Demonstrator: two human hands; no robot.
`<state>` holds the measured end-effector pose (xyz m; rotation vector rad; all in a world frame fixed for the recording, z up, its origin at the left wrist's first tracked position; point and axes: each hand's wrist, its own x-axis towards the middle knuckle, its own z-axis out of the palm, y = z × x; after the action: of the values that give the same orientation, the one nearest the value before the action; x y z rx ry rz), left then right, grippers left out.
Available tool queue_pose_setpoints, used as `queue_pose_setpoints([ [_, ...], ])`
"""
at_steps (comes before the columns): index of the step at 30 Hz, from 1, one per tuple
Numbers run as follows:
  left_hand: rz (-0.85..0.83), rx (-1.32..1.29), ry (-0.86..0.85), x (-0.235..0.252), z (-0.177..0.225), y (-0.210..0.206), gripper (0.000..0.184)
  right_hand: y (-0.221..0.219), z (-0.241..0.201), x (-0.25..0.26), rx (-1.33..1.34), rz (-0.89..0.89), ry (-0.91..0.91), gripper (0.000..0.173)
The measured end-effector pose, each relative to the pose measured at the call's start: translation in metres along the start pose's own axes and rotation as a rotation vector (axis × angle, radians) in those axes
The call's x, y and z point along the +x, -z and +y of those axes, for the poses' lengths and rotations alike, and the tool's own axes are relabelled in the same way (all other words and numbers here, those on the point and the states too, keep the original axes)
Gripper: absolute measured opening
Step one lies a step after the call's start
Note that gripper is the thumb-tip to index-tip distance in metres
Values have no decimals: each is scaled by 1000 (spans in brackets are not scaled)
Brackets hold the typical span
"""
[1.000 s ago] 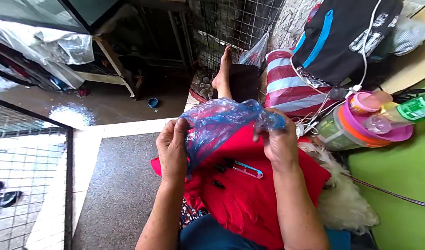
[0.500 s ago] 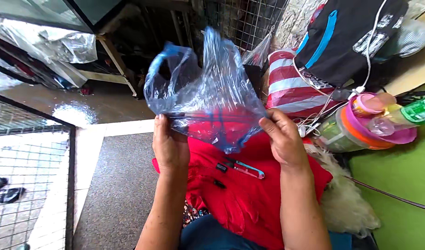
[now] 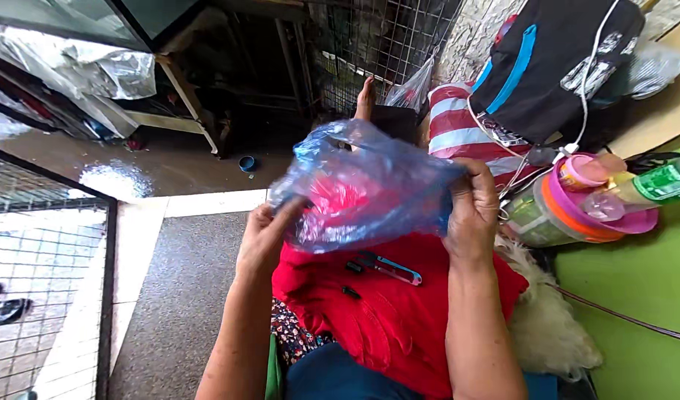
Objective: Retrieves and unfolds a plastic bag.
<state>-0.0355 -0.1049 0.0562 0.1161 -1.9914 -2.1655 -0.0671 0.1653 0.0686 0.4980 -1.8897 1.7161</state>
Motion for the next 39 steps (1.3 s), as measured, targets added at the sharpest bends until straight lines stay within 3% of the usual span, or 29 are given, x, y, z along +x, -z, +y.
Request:
queue_pose_setpoints([
  [4,243,-12,-163,10,0,21,19,16,19,3,-46,-1,73,19],
  [8,126,163,-452,5,-18,36,32,11,43,6,-217,118,132,20],
  [10,30,299,-558,3,-27,42,17,12,47,5,-320,116,90,23],
  [12,-84,505,-533,-2,-32,43,21,11,48,3,-448,66,-12,28],
  [15,-194,690,-342,-13,-41,32,44,7,47,2,-564,-73,-233,33],
  [17,-191,737,-343,-18,-49,25,44,6,47,2,-601,-157,-316,36],
  [21,-83,741,-440,-20,-52,11,33,3,39,-3,-686,-184,-226,39],
  [25,-207,797,-398,-19,-50,7,35,-14,17,-10,-672,-274,-71,39],
  [28,-253,847,-322,-21,-51,8,35,-23,11,-12,-716,-505,-244,53],
  [30,-169,841,-340,-23,-49,8,39,-23,16,-9,-757,-641,-385,45],
  [33,-45,796,-504,-28,-45,0,39,-18,17,-6,-689,-666,-418,31],
  [36,-252,739,-577,-29,-43,-12,39,-22,15,-7,-689,-675,-394,27],
  [39,-426,885,-437,-31,-46,-21,69,-22,16,-8,-695,-673,-374,25],
])
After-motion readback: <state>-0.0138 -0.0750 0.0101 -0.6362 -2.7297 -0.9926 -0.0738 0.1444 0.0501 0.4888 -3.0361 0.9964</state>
